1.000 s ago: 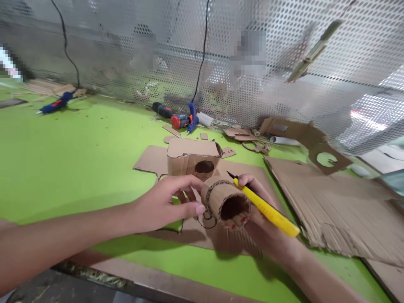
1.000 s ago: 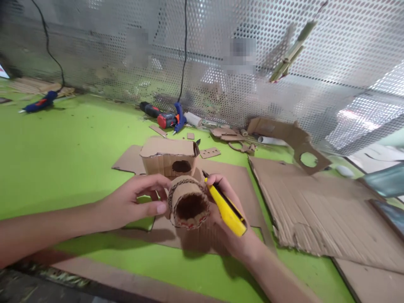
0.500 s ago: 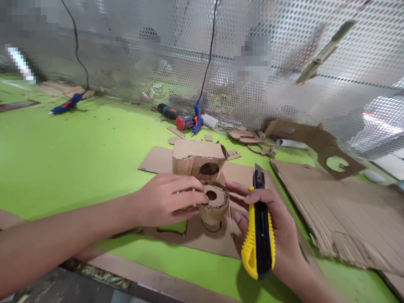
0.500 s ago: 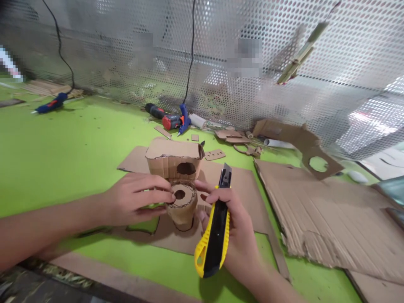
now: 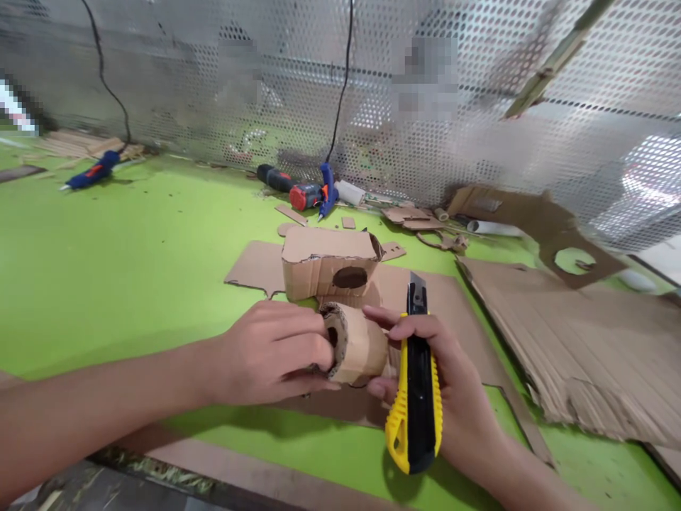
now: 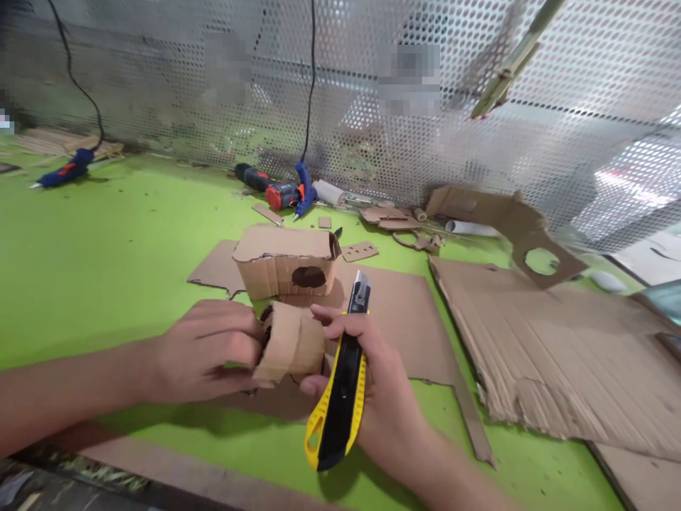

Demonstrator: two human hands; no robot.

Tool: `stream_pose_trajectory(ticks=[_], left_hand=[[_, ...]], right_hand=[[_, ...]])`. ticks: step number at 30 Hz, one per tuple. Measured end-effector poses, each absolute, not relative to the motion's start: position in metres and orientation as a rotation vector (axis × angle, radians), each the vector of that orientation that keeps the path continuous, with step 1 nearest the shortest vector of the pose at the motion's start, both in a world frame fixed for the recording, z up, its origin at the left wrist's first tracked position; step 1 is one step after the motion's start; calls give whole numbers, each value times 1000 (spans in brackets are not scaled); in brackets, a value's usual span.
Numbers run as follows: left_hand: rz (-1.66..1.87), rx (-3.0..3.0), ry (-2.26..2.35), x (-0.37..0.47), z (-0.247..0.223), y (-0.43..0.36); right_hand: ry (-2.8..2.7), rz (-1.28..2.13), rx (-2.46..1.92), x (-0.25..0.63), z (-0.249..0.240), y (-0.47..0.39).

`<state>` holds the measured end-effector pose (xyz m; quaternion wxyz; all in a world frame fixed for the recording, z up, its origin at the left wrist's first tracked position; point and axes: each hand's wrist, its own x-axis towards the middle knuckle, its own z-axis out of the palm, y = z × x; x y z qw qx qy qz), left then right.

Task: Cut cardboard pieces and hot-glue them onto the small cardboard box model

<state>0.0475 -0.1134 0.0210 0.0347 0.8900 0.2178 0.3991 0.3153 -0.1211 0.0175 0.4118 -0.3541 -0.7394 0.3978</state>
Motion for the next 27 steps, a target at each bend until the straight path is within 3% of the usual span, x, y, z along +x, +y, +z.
stream_pose_trajectory(ticks=[15,21,27], left_hand=[[1191,2170,811,49,23,-121],[1350,2316,726,48,24,-116],[1218,2255,644,48,21,-113]], right_hand=[[-1881,812,-915,315,22,-122],[-1824,1046,-927,316,26,-123],[-1780,1114,-932,325,19,-115]])
